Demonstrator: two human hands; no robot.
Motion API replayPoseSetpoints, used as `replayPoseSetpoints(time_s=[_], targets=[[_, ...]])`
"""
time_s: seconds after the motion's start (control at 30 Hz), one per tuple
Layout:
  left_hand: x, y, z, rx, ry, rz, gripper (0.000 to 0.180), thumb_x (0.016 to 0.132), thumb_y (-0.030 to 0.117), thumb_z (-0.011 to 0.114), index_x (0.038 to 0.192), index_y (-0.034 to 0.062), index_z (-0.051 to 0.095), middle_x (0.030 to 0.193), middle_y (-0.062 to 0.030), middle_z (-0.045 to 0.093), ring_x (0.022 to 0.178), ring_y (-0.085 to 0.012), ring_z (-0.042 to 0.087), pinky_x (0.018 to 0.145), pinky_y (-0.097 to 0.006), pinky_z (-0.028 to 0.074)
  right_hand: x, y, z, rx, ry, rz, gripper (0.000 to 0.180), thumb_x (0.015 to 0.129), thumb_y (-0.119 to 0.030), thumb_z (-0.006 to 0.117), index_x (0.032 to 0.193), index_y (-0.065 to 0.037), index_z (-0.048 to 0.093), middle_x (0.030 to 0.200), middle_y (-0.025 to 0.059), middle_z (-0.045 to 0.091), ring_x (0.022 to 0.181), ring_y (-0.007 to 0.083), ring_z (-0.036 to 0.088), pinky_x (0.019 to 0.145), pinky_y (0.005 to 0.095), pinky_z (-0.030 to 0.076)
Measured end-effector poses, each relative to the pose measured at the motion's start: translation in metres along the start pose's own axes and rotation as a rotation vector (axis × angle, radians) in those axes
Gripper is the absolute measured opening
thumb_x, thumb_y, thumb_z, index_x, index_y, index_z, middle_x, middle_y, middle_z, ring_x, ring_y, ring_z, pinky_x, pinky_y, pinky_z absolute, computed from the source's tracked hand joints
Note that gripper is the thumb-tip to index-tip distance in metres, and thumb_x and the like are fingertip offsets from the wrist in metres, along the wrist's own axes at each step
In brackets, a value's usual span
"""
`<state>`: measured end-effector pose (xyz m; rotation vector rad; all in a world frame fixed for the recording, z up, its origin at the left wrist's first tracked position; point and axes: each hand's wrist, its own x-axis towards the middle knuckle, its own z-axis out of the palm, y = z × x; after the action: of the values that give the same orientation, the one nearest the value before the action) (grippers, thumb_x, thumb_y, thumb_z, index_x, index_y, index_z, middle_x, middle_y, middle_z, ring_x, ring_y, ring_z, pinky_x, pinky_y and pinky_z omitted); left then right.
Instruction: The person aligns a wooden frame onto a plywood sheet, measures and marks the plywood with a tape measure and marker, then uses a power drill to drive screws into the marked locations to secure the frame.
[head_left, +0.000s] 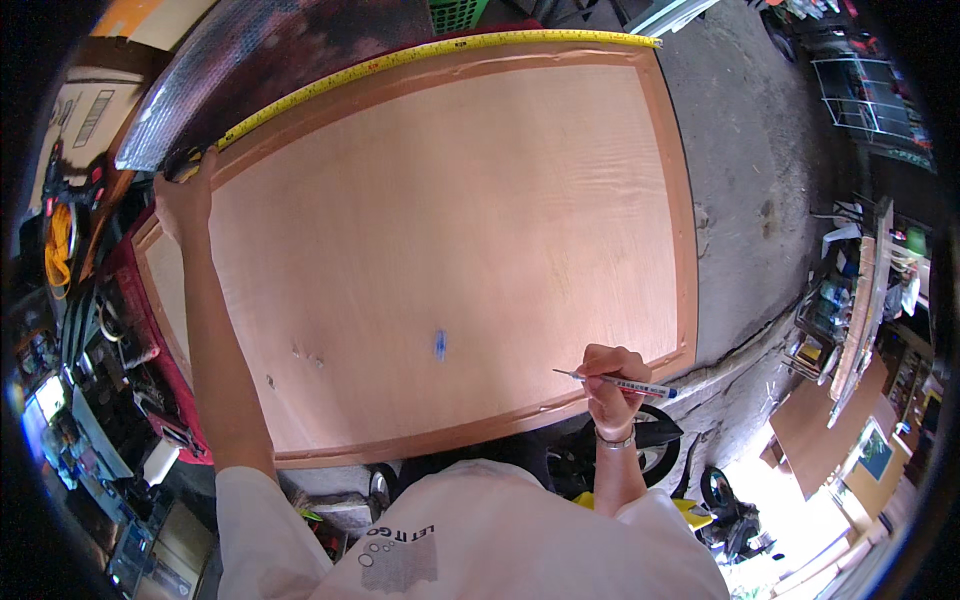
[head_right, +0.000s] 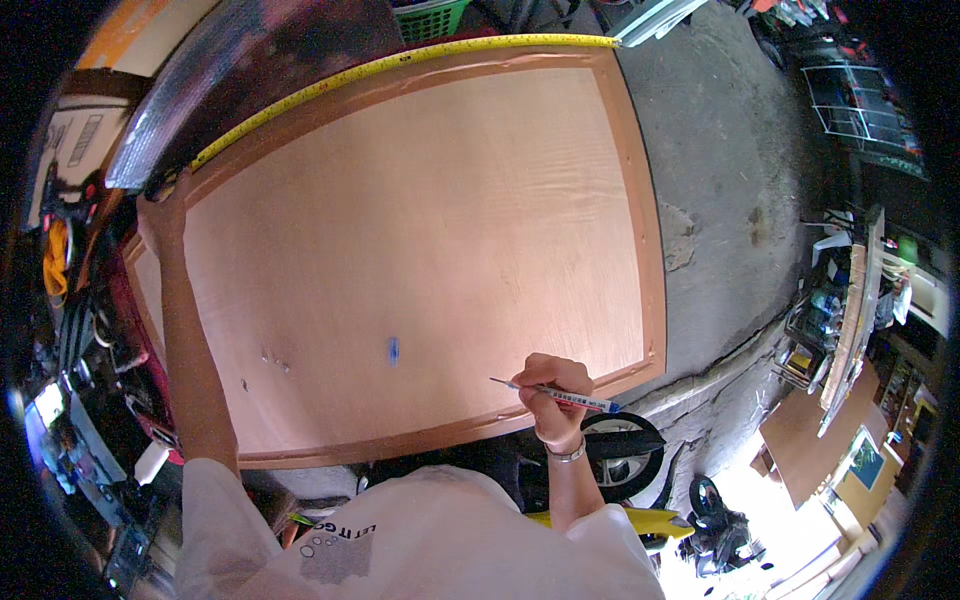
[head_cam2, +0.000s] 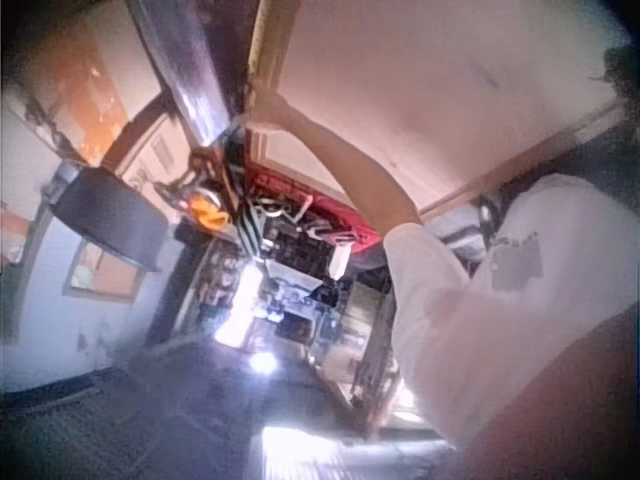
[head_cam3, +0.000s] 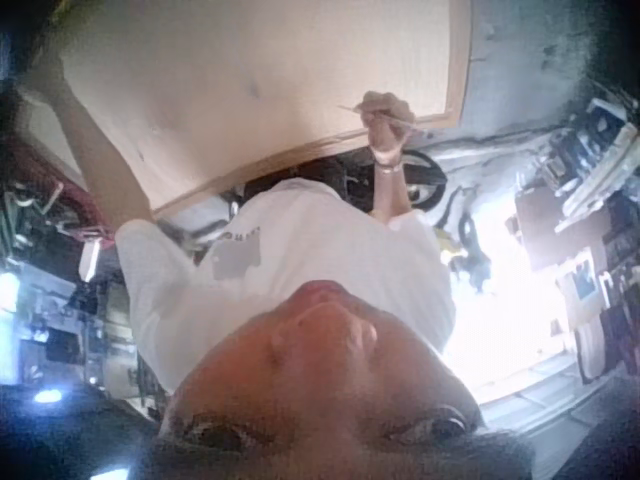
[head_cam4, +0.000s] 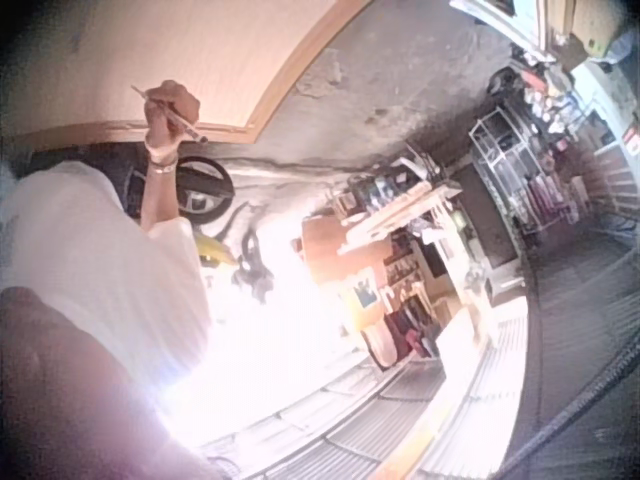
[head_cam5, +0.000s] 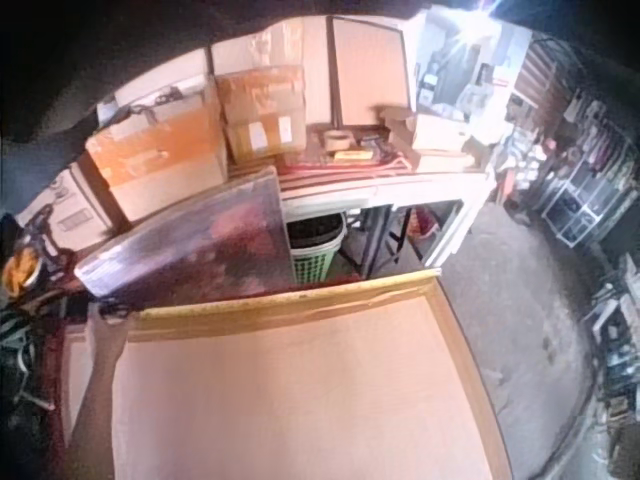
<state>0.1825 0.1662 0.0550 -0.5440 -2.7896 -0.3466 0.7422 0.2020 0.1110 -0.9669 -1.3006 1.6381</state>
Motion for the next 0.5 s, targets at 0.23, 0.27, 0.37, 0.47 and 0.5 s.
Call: replayPoseSetpoints(time_s=[0.23, 0.27, 0.37, 0.47, 0.5], targets=[[-0.003, -0.011, 0.02, -0.178, 0.0, 0.125, 0.066, 0.063, 0.044, 0.082, 0.106, 0.0, 0.06, 0.103, -0.0197, 0.067, 0.1, -0.0345, 0.064, 0.087, -0.043, 0.049, 0.05, 0.013, 0.034, 0.007, 0.004, -0.045, 0.011, 0.062, 0.005, 0.056, 0.071, 0.008, 0.061, 0.052, 0.0058, 0.047, 0.044, 0.0104, 0.034, 0.041, 0.0269, 0.021], [-0.003, -0.016, 0.023, -0.2, 0.013, 0.145, 0.062, 0.064, 0.041, 0.083, 0.104, 0.0002, 0.06, 0.102, -0.0192, 0.067, 0.1, -0.0343, 0.064, 0.086, -0.043, 0.05, 0.059, 0.016, 0.034, -0.027, -0.038, -0.063, 0.009, 0.063, 0.006, 0.054, 0.071, 0.006, 0.06, 0.053, 0.0058, 0.048, 0.043, 0.0104, 0.035, 0.04, 0.026, 0.023], [-0.003, -0.024, 0.029, -0.3, -0.001, 0.148, 0.059, 0.064, 0.037, 0.084, 0.103, -0.0001, 0.06, 0.101, -0.019, 0.067, 0.099, -0.0345, 0.065, 0.084, -0.042, 0.05, 0.096, 0.025, 0.041, -0.045, -0.015, -0.138, 0.006, 0.067, 0.007, 0.055, 0.071, 0.004, 0.059, 0.054, 0.0058, 0.05, 0.046, 0.0094, 0.04, 0.042, 0.0235, 0.029], [-0.004, -0.023, 0.038, -0.238, -0.067, 0.06, 0.07, 0.066, 0.035, 0.084, 0.119, -0.0012, 0.054, 0.109, -0.017, 0.066, 0.103, -0.0324, 0.063, 0.09, -0.04, 0.047, 0.163, 0.044, 0.037, -0.146, 0.002, -0.235, 0.005, 0.08, -0.004, 0.054, 0.079, 0.001, 0.054, 0.064, 0.0057, 0.052, 0.053, 0.0101, 0.043, 0.046, 0.0219, 0.033], [-0.005, -0.017, 0.039, -0.233, -0.048, 0.048, 0.071, 0.066, 0.036, 0.084, 0.119, -0.002, 0.054, 0.109, -0.0177, 0.065, 0.102, -0.0327, 0.063, 0.089, -0.04, 0.047, 0.192, 0.042, 0.044, -0.13, 0.065, -0.203, 0.006, 0.081, -0.005, 0.054, 0.081, 0.001, 0.055, 0.066, 0.0049, 0.053, 0.055, 0.0099, 0.044, 0.048, 0.0211, 0.035]])
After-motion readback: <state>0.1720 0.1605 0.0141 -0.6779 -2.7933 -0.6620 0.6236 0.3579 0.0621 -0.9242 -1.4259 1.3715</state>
